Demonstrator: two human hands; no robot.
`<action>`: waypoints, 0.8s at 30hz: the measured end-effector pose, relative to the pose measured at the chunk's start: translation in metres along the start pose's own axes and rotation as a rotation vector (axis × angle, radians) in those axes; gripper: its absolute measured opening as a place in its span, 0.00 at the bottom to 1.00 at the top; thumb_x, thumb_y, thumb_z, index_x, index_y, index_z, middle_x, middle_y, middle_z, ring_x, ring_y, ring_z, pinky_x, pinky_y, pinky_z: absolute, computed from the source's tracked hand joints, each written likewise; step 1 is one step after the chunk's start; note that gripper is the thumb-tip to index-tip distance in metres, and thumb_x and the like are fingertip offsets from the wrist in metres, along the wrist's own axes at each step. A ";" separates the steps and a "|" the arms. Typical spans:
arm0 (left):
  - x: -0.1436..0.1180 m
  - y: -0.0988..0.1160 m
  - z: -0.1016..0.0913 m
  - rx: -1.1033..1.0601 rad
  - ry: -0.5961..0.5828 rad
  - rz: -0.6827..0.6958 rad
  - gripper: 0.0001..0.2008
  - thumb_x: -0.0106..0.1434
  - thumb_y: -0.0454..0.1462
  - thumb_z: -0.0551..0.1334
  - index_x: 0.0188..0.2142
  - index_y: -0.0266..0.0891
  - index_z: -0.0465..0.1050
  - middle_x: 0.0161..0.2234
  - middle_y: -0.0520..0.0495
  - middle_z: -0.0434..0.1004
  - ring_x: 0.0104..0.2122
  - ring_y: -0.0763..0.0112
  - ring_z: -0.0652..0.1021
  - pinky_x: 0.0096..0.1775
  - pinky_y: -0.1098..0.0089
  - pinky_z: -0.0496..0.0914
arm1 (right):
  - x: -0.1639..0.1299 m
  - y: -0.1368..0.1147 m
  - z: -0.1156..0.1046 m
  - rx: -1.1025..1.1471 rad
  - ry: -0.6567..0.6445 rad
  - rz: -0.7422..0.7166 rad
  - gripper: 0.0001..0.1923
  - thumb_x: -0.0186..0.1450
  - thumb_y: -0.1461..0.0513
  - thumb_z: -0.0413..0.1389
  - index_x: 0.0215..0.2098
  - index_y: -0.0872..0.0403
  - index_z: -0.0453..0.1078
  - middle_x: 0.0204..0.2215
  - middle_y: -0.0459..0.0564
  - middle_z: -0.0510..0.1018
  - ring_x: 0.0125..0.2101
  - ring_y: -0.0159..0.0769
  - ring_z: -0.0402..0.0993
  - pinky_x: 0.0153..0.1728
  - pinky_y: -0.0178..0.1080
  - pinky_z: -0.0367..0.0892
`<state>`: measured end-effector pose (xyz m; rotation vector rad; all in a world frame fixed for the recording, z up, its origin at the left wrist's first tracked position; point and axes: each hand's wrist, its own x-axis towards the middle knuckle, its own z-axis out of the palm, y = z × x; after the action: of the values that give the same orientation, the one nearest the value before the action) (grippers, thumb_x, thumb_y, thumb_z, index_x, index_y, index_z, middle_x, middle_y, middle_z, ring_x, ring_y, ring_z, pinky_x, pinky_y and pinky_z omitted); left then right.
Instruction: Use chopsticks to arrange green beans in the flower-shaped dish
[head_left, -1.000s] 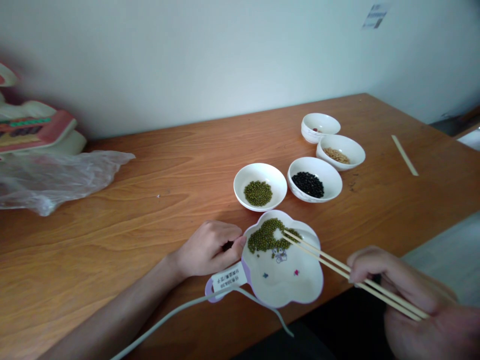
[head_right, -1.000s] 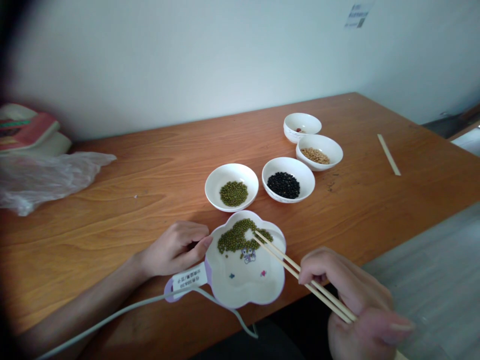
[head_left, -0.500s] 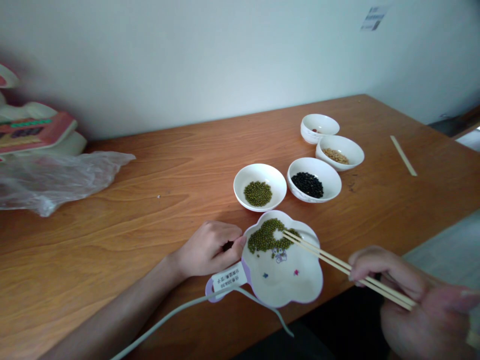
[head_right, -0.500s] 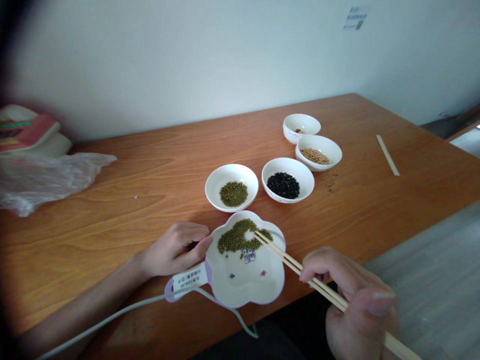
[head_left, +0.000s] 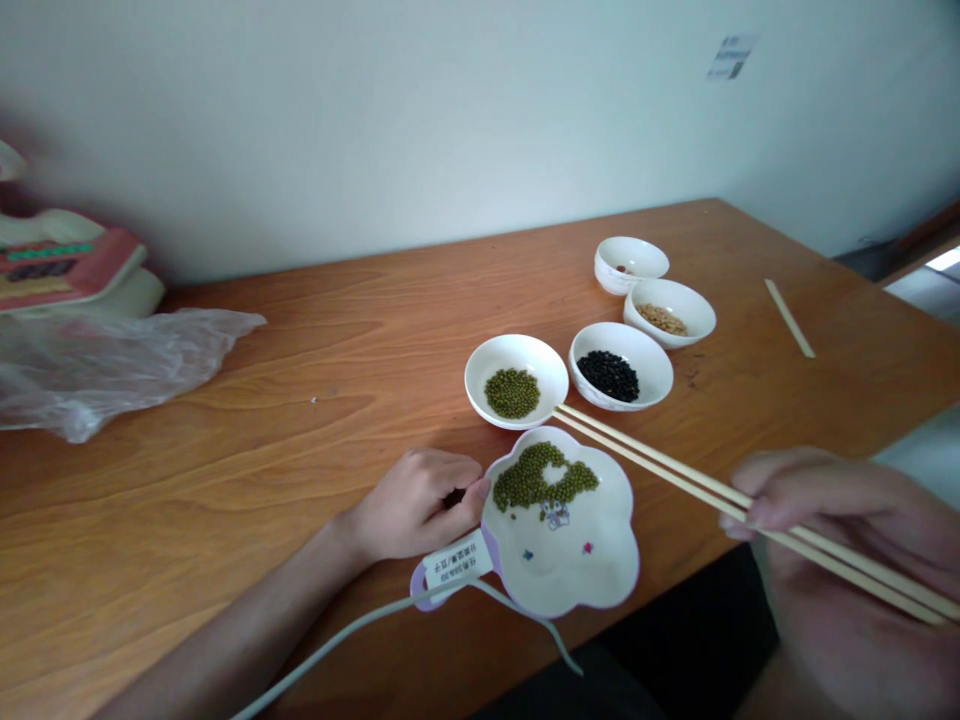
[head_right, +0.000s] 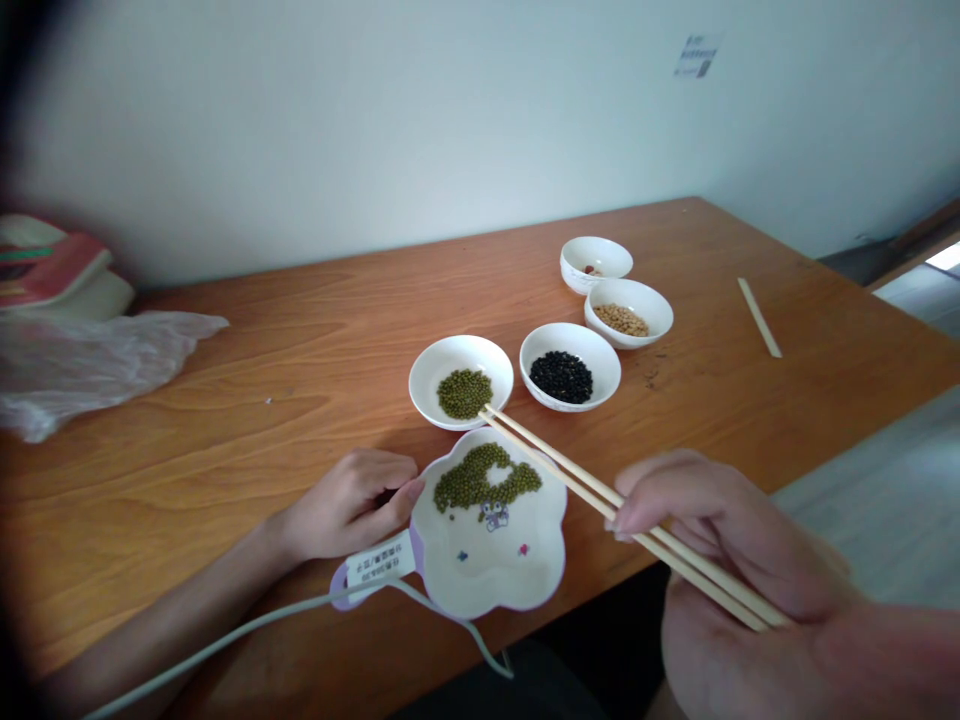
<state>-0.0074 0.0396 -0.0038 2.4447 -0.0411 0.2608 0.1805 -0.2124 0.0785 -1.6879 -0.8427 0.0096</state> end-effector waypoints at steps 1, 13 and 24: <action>0.000 0.000 0.000 0.000 -0.002 0.005 0.18 0.74 0.36 0.52 0.25 0.38 0.62 0.22 0.53 0.64 0.23 0.76 0.64 0.29 0.70 0.59 | 0.001 -0.002 0.003 0.059 0.006 -0.011 0.42 0.64 0.31 0.30 0.30 0.47 0.75 0.25 0.51 0.75 0.31 0.45 0.74 0.35 0.47 0.66; 0.001 0.001 -0.002 -0.010 -0.007 0.010 0.17 0.73 0.36 0.52 0.26 0.39 0.63 0.23 0.52 0.67 0.23 0.75 0.66 0.30 0.69 0.61 | -0.014 0.009 0.003 0.077 -0.050 0.094 0.42 0.62 0.30 0.32 0.28 0.45 0.77 0.27 0.48 0.76 0.31 0.44 0.73 0.35 0.46 0.63; 0.000 -0.001 -0.001 -0.044 -0.030 -0.008 0.16 0.74 0.36 0.51 0.27 0.38 0.60 0.24 0.54 0.63 0.24 0.76 0.63 0.30 0.68 0.57 | -0.023 0.021 0.001 -0.149 -0.253 0.085 0.49 0.62 0.31 0.23 0.22 0.51 0.74 0.22 0.50 0.76 0.24 0.40 0.73 0.25 0.40 0.68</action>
<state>-0.0078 0.0408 -0.0040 2.4047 -0.0490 0.2175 0.1734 -0.2246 0.0509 -1.8879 -0.9780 0.2282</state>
